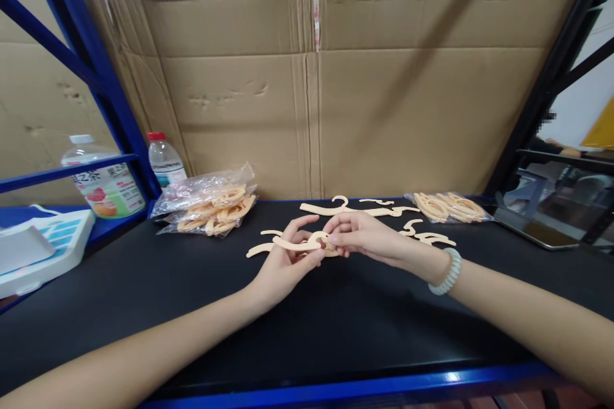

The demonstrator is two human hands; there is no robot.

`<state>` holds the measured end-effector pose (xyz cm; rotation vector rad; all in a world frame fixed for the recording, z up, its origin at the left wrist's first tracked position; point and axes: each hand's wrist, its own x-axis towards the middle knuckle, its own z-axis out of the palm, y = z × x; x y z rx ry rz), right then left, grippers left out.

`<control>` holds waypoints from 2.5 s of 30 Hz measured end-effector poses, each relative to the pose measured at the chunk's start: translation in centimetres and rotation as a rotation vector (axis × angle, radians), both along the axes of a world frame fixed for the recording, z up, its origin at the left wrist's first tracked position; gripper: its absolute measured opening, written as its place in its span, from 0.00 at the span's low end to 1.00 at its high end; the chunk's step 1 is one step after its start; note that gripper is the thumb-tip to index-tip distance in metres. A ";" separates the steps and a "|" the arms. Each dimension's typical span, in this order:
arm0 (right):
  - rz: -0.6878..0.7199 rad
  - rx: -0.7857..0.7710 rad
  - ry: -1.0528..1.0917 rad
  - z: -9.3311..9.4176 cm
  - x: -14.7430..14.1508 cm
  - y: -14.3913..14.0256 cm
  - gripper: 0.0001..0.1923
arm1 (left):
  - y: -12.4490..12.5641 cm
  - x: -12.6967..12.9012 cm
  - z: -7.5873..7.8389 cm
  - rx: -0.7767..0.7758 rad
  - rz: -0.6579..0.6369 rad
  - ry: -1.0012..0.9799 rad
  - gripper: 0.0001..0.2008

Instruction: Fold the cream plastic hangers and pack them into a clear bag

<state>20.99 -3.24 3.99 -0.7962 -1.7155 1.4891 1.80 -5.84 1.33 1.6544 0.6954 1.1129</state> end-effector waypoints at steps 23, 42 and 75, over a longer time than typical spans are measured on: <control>-0.402 0.726 -0.922 -3.3 8.0 10.4 0.03 | 0.6 -0.6 0.4 -0.240 0.285 -0.185 0.15; -0.517 0.962 -0.471 0.5 8.4 1.0 0.10 | 2.7 -2.4 2.6 -0.300 0.198 -0.361 0.12; -0.508 1.299 -0.486 -0.9 8.7 -0.5 0.10 | 2.2 -1.9 1.8 -0.479 0.079 -0.313 0.07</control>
